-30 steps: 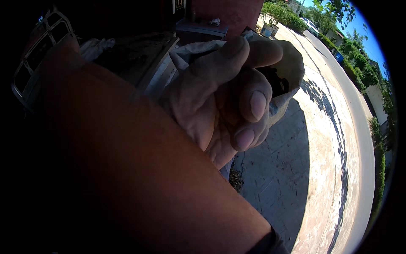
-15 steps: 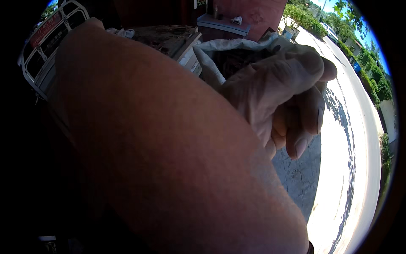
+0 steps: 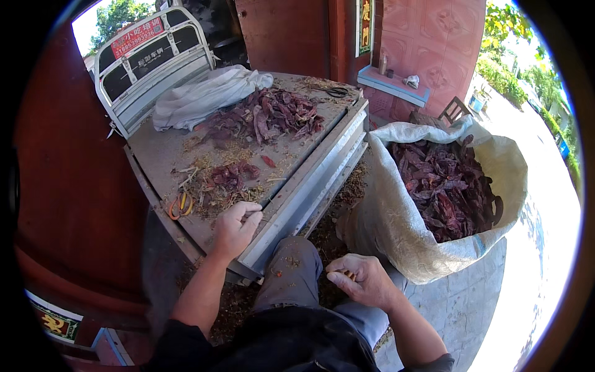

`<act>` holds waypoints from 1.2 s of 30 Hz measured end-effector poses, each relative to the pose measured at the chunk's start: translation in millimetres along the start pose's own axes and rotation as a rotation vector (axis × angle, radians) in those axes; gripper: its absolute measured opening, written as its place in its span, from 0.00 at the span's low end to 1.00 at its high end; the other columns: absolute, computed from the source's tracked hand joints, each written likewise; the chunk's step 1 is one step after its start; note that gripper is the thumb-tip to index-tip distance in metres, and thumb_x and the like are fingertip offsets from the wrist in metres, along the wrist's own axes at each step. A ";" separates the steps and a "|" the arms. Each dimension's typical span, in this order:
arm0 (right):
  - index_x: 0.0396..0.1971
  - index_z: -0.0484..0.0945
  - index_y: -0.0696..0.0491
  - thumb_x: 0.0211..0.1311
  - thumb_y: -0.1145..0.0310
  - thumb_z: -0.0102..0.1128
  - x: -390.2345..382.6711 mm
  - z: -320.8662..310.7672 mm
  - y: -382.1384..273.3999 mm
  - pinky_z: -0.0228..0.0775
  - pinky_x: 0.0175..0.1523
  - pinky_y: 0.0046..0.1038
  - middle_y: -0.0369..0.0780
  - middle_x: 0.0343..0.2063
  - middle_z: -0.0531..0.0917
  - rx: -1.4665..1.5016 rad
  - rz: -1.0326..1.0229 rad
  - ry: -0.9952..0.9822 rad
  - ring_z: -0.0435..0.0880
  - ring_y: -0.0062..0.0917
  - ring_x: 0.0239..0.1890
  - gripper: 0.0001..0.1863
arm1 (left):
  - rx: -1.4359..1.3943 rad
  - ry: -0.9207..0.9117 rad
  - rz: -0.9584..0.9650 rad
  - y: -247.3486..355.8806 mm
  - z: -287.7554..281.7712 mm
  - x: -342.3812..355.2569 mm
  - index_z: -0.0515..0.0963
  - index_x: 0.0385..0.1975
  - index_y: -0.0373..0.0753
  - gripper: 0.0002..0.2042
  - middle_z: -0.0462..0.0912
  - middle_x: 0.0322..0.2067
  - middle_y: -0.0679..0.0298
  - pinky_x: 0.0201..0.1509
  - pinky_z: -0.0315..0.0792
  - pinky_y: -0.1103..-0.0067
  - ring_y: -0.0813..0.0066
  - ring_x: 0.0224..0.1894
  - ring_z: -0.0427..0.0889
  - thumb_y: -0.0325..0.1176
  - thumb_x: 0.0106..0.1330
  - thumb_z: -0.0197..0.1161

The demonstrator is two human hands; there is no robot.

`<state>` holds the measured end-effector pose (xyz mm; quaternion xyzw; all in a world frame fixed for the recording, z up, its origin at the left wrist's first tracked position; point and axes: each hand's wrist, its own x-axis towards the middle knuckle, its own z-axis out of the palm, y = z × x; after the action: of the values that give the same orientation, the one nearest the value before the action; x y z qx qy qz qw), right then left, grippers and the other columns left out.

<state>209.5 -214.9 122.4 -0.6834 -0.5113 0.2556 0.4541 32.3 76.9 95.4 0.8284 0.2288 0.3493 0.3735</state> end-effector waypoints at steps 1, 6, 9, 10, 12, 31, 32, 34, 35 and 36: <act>0.37 0.84 0.58 0.73 0.62 0.66 -28.5 5.6 39.3 0.77 0.36 0.28 0.39 0.29 0.86 0.056 0.188 0.006 0.86 0.26 0.29 0.13 | 0.058 0.058 0.009 -23.1 -16.3 10.9 0.84 0.45 0.34 0.10 0.89 0.38 0.52 0.43 0.81 0.69 0.58 0.39 0.90 0.32 0.69 0.68; 0.37 0.84 0.59 0.76 0.58 0.62 -115.1 41.0 181.7 0.75 0.29 0.24 0.39 0.28 0.86 0.467 0.741 0.185 0.86 0.23 0.25 0.17 | 0.526 0.231 0.048 -112.6 -98.7 50.4 0.85 0.46 0.35 0.11 0.89 0.39 0.53 0.51 0.79 0.63 0.53 0.45 0.87 0.29 0.66 0.67; 0.40 0.83 0.59 0.77 0.58 0.60 -125.4 43.9 205.9 0.74 0.25 0.23 0.39 0.28 0.85 0.634 0.810 0.309 0.86 0.24 0.24 0.17 | 0.652 0.141 0.079 -120.0 -100.0 81.9 0.83 0.54 0.37 0.17 0.87 0.51 0.51 0.62 0.75 0.62 0.50 0.56 0.83 0.25 0.65 0.61; 0.41 0.83 0.60 0.77 0.58 0.60 -124.5 42.6 205.7 0.74 0.24 0.23 0.39 0.29 0.85 0.676 0.815 0.347 0.86 0.24 0.23 0.17 | 0.696 0.119 0.112 -123.9 -97.2 92.0 0.83 0.55 0.37 0.19 0.86 0.54 0.50 0.65 0.74 0.62 0.49 0.58 0.82 0.24 0.64 0.59; 0.43 0.82 0.60 0.77 0.59 0.59 -120.2 40.1 206.7 0.74 0.23 0.22 0.40 0.29 0.85 0.728 0.807 0.386 0.86 0.24 0.23 0.17 | 0.680 0.036 0.053 -146.1 -88.7 113.2 0.81 0.61 0.39 0.26 0.83 0.60 0.50 0.70 0.70 0.62 0.48 0.65 0.77 0.21 0.61 0.54; 0.42 0.82 0.59 0.77 0.63 0.57 -117.7 43.3 201.0 0.71 0.22 0.21 0.38 0.28 0.84 0.656 0.844 0.369 0.84 0.22 0.21 0.13 | 0.427 0.188 0.315 -113.0 -91.5 112.7 0.83 0.48 0.34 0.13 0.87 0.48 0.52 0.60 0.77 0.66 0.55 0.52 0.86 0.21 0.64 0.65; 0.42 0.82 0.59 0.77 0.63 0.57 -118.6 43.3 202.2 0.71 0.22 0.21 0.38 0.28 0.84 0.662 0.841 0.369 0.84 0.22 0.21 0.13 | 0.344 0.198 0.225 -112.0 -93.6 110.6 0.83 0.49 0.34 0.13 0.87 0.48 0.53 0.59 0.78 0.68 0.59 0.51 0.86 0.22 0.65 0.65; 0.42 0.82 0.59 0.77 0.63 0.57 -118.7 44.0 203.1 0.71 0.22 0.21 0.38 0.29 0.84 0.665 0.828 0.368 0.84 0.22 0.21 0.13 | 0.178 0.220 0.048 -104.9 -99.1 104.1 0.82 0.50 0.33 0.12 0.87 0.47 0.56 0.57 0.78 0.71 0.66 0.50 0.86 0.22 0.67 0.65; 0.42 0.82 0.59 0.77 0.63 0.57 -118.6 44.9 203.0 0.71 0.22 0.21 0.38 0.29 0.84 0.661 0.818 0.367 0.84 0.22 0.21 0.13 | 0.014 0.232 0.053 -113.3 -99.1 101.6 0.81 0.52 0.32 0.12 0.86 0.45 0.62 0.53 0.79 0.75 0.75 0.46 0.85 0.24 0.71 0.66; 0.43 0.82 0.59 0.77 0.62 0.57 -118.9 44.2 201.6 0.71 0.22 0.21 0.38 0.29 0.84 0.651 0.820 0.368 0.84 0.22 0.21 0.14 | -0.134 0.211 -0.026 -107.8 -97.8 97.3 0.80 0.52 0.33 0.12 0.86 0.45 0.63 0.52 0.79 0.76 0.76 0.46 0.84 0.24 0.71 0.66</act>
<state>226.4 -322.8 -89.3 -0.6841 -0.0101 0.4326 0.5872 9.6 250.4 97.8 0.7571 0.2536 0.4441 0.4066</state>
